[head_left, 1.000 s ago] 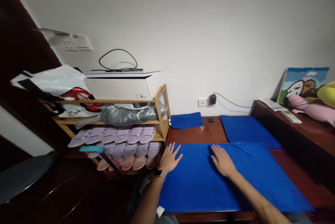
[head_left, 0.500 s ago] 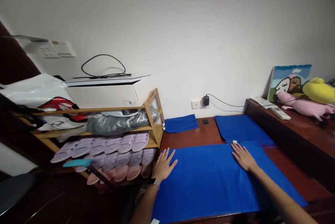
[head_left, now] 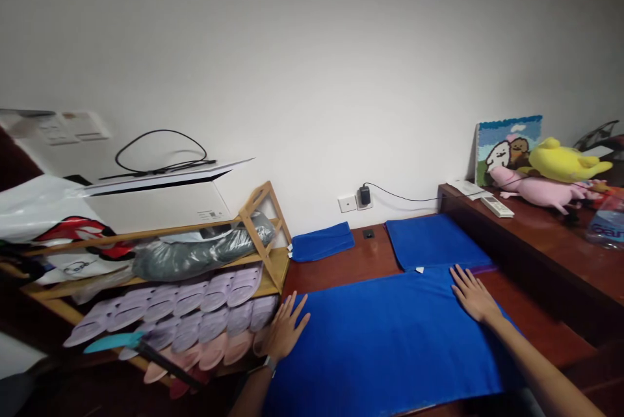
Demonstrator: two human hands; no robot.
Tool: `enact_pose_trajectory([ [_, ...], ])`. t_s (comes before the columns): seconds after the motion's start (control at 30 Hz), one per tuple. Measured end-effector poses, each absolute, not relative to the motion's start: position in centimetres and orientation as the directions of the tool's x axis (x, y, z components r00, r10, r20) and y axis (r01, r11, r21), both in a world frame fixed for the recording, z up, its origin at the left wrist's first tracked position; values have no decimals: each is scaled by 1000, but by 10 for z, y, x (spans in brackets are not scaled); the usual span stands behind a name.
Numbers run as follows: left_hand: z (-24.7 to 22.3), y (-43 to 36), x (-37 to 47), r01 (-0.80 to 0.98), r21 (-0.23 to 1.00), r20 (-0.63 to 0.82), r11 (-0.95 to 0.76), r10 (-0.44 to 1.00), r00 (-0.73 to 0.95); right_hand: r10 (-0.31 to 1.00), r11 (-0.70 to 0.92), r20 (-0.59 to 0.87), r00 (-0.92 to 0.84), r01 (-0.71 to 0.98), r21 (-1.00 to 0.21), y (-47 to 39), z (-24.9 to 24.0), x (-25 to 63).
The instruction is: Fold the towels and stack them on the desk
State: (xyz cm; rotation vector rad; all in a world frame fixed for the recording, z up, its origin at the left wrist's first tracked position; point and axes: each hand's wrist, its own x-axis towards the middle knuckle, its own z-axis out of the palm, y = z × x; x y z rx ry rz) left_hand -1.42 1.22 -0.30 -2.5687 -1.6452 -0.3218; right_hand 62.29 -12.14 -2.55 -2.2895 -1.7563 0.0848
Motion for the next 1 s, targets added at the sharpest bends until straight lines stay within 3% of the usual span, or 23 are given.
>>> enact_pose_trajectory([
  [0.2, 9, 6, -8, 875, 8, 210, -484, 856, 472, 949, -283, 82, 304, 937, -206, -119, -13, 607],
  [0.3, 16, 5, 10, 864, 18, 247, -504, 839, 485, 973, -124, 164, 162, 967, -221, -109, 1, 570],
  [0.43, 11, 6, 26, 895, 55, 202, -443, 882, 425, 994, 25, 112, 6, 963, -267, -97, 5, 535],
  [0.53, 3, 8, 15, 915, 53, 158, -401, 908, 388, 994, -48, 86, 73, 963, -265, -100, -5, 556],
  [0.7, 1, 7, -8, 929, 47, 152, -368, 921, 358, 943, -323, 19, 333, 924, -203, -125, -13, 640],
  [0.83, 2, 5, -6, 923, 61, 173, -380, 914, 366, 925, -363, 54, 377, 915, -175, -130, -1, 650],
  [0.93, 1, 4, -4, 919, 69, 181, -388, 911, 371, 948, -264, 137, 289, 949, -174, -115, 9, 590],
  [1.0, 0, 4, -4, 919, 72, 191, -388, 910, 369, 972, -83, 198, 127, 973, -216, -101, 14, 524],
])
